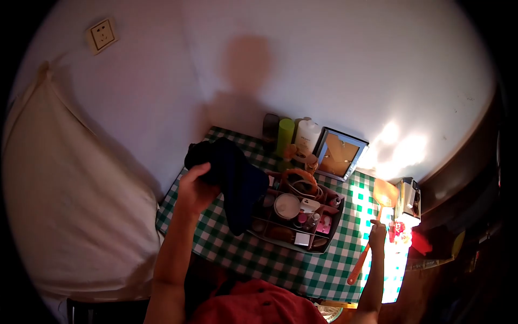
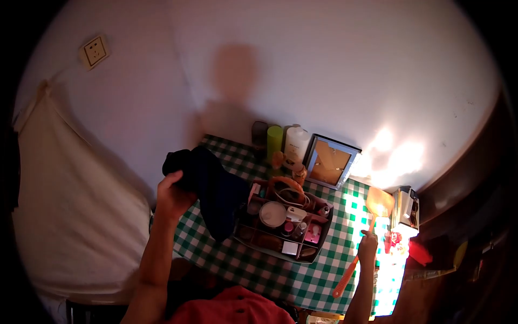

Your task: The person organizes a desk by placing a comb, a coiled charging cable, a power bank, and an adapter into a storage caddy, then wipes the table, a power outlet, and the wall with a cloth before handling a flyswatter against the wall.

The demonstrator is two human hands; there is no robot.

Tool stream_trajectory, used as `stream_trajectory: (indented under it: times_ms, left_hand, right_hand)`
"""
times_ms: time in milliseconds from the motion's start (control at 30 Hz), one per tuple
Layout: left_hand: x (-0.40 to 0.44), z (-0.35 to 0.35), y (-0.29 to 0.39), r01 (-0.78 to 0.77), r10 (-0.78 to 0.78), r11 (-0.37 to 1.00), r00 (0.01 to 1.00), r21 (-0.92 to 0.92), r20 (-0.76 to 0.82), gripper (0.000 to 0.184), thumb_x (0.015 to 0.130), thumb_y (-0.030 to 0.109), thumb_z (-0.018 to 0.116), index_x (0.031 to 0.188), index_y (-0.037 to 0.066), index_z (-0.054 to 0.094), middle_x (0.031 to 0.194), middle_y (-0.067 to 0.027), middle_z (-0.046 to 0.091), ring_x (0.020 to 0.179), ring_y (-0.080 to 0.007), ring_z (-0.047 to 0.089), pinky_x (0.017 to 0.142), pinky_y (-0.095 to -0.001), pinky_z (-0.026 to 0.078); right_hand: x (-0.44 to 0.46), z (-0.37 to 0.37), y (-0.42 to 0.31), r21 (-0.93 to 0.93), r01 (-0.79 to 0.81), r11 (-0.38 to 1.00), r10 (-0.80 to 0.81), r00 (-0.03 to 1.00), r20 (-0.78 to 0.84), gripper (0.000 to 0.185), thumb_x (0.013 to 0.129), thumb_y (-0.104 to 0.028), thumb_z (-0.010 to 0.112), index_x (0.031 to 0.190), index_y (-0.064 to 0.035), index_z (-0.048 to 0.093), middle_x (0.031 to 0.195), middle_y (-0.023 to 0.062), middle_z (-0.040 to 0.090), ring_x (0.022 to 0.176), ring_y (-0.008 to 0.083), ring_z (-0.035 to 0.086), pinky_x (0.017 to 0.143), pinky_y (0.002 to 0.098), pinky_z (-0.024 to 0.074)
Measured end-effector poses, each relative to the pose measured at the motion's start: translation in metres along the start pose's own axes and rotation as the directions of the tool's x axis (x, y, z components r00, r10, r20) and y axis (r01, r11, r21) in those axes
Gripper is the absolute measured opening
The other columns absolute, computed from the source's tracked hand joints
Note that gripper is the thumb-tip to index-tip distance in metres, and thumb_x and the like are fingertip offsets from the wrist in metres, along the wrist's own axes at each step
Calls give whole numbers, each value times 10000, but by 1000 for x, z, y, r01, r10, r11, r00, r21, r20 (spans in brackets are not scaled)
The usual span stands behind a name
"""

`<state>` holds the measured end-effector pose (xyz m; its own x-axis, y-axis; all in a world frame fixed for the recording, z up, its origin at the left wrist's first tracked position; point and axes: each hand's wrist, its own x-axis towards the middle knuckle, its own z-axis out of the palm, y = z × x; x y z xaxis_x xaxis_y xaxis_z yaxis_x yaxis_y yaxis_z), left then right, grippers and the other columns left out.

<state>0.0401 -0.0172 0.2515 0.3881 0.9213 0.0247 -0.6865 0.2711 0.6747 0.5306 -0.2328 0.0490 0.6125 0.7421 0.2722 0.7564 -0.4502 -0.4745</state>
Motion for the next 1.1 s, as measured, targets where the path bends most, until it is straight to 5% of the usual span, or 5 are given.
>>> stream_trajectory:
  times_ms: [167,367,700,800,1100]
  left_hand:
    - [13,-25,21,104,-91,981,992,165,-85,450,802,59,596,1233,-29,503,1206,-143,567,1145,-301,521,1016,-439,387]
    - [25,-24,55,229,-154,940,946,252,-286,473,814,102,618,1242,-46,484,1215,-144,546,1116,-271,528,1000,-411,392]
    - [40,-50,99,217,-94,825,963,521,-253,414,817,232,636,1158,10,564,1054,-75,637,935,-180,618,814,-308,476]
    - [41,-55,109,210,-102,848,966,486,-238,348,810,226,641,1087,17,605,950,-47,674,813,-157,654,737,-266,498]
    - [40,-51,141,100,-28,922,981,374,-193,303,768,148,647,1040,16,624,922,-58,684,804,-166,665,737,-252,510]
  right_hand:
    - [4,-62,-87,482,4,876,-84,986,143,428,962,-279,377,1209,7,577,1061,140,586,910,213,617,727,332,527]
    - [2,-107,-204,623,195,758,-393,898,198,609,766,94,337,1355,-21,445,1149,136,530,1080,222,550,944,348,448]
    - [-3,-114,-302,-33,365,931,-361,898,-253,350,781,29,654,1123,-41,634,888,130,590,863,255,598,690,369,501]
    - [-5,-104,-313,-508,557,657,-707,689,-159,131,707,-31,683,824,-6,631,768,127,514,702,245,525,622,378,445]
    - [-29,-29,-338,476,235,847,-423,841,337,152,891,-127,579,1019,-49,608,684,158,589,634,295,597,588,389,441]
